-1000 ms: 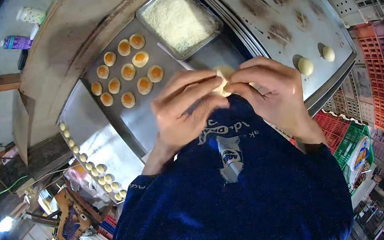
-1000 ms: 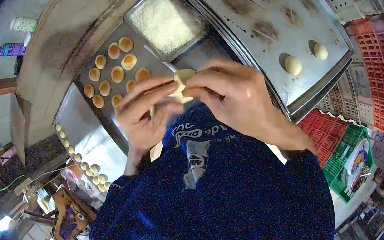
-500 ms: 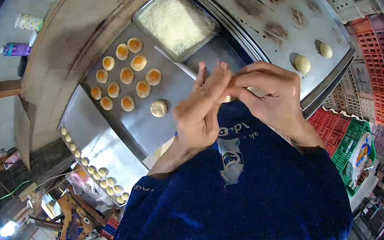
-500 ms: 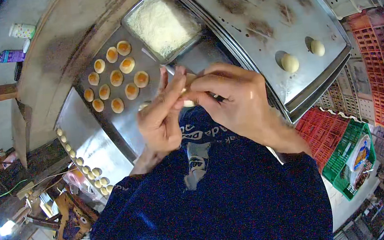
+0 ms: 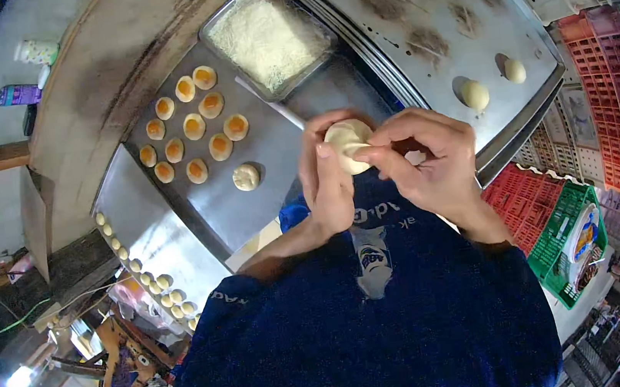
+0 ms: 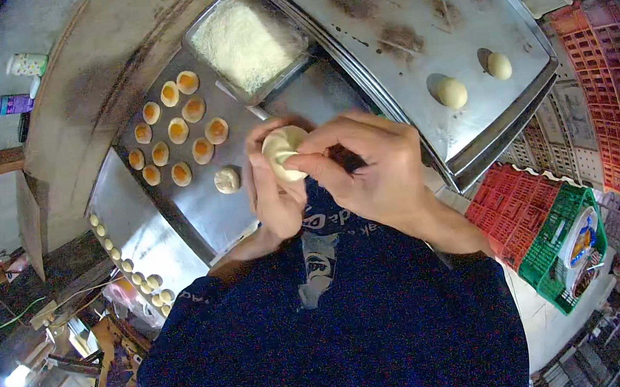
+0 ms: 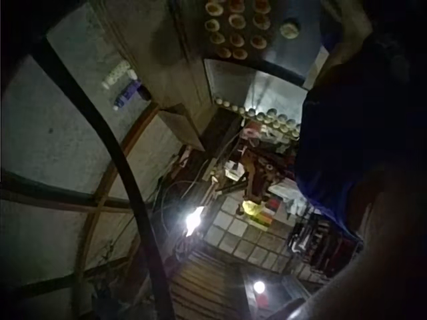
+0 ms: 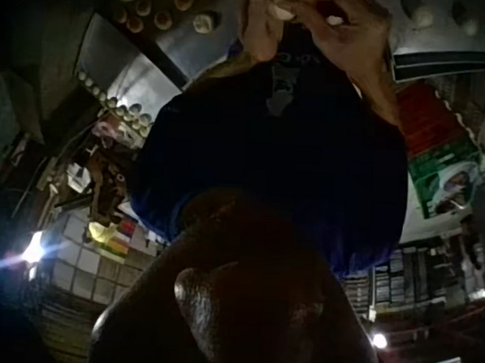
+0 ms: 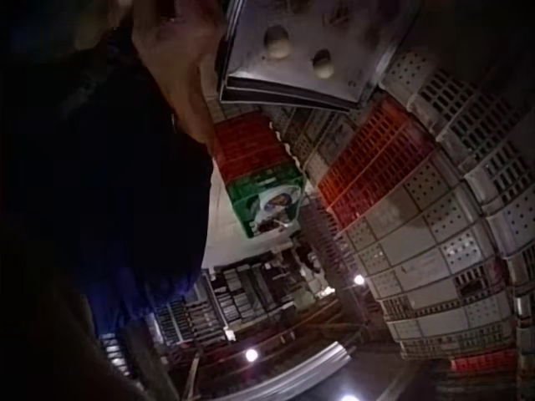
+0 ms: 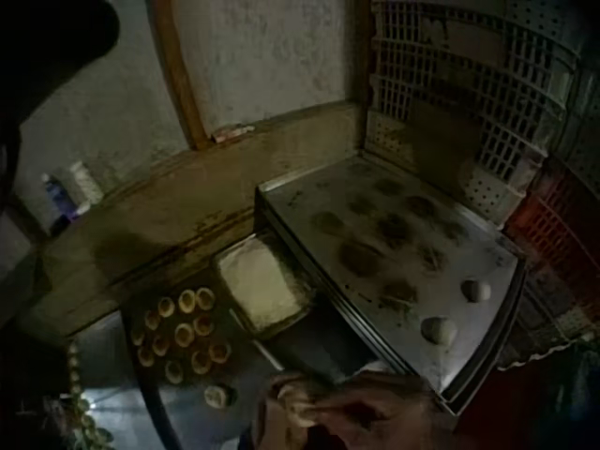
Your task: Filling dough balls with a yellow substance and shaping them on a tray for baking.
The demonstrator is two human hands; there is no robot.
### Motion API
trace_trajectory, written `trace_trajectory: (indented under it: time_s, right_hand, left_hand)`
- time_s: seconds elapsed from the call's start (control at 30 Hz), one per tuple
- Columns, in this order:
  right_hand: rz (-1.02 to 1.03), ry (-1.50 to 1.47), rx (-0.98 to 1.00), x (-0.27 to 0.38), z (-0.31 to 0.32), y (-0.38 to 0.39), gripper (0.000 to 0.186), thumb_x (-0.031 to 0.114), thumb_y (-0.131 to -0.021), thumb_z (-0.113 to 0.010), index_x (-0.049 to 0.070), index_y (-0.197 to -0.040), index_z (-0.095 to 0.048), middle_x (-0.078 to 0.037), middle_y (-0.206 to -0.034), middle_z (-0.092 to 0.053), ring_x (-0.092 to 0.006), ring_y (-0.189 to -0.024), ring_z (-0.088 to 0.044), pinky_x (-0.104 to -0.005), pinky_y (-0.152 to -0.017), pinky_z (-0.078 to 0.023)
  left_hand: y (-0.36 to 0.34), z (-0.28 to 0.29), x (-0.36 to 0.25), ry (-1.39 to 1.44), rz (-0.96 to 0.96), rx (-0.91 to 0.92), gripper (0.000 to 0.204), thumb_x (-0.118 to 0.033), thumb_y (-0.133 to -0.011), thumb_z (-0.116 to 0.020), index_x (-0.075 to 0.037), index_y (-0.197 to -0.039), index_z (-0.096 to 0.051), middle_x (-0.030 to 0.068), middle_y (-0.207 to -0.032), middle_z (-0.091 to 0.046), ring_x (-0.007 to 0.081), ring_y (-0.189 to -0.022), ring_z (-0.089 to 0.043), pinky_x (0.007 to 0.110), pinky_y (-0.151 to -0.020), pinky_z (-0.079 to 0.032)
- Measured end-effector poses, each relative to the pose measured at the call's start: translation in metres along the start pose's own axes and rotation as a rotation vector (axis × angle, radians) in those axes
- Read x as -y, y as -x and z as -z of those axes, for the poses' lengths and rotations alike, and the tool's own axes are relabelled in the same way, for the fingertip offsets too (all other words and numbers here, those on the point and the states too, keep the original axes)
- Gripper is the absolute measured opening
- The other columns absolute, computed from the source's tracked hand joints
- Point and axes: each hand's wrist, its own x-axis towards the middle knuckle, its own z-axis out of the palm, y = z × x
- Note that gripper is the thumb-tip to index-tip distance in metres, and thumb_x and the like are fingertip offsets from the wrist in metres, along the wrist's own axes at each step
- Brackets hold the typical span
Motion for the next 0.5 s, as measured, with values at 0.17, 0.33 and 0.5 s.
trace_trajectory:
  time_s: [0.17,0.33,0.5]
  right_hand:
    - [0.042,0.010,0.103,-0.014,0.003,0.005,0.011,0.001,-0.072,-0.080,0.002,-0.082,-0.074,-0.008,-0.085,-0.067,-0.0131,-0.065,-0.057,-0.0247,-0.055,-0.046]
    - [0.227,0.048,0.073,-0.016,0.015,0.008,0.012,-0.001,-0.072,-0.079,0.002,-0.083,-0.074,-0.005,-0.083,-0.067,-0.0132,-0.063,-0.056,-0.0251,-0.054,-0.045]
    - [0.095,0.078,0.079,-0.009,0.031,0.010,0.014,-0.003,-0.072,-0.077,0.003,-0.084,-0.075,-0.005,-0.082,-0.066,-0.0143,-0.063,-0.057,-0.0257,-0.054,-0.044]
  left_hand:
    - [0.004,0.025,0.010,0.095,0.600,0.182,0.039,-0.030,-0.102,-0.046,0.003,-0.096,-0.065,0.0112,-0.082,-0.065,0.0176,-0.070,-0.063,0.024,-0.062,-0.051]
    - [-0.011,0.021,0.010,-0.145,0.763,0.427,0.043,-0.035,-0.102,-0.046,0.003,-0.095,-0.065,0.0097,-0.077,-0.065,0.0132,-0.058,-0.056,0.023,-0.050,-0.045]
    - [-0.019,0.002,0.002,-0.047,0.950,0.529,0.044,-0.036,-0.101,-0.048,0.003,-0.091,-0.065,0.0086,-0.072,-0.063,0.0120,-0.052,-0.052,0.022,-0.045,-0.039]
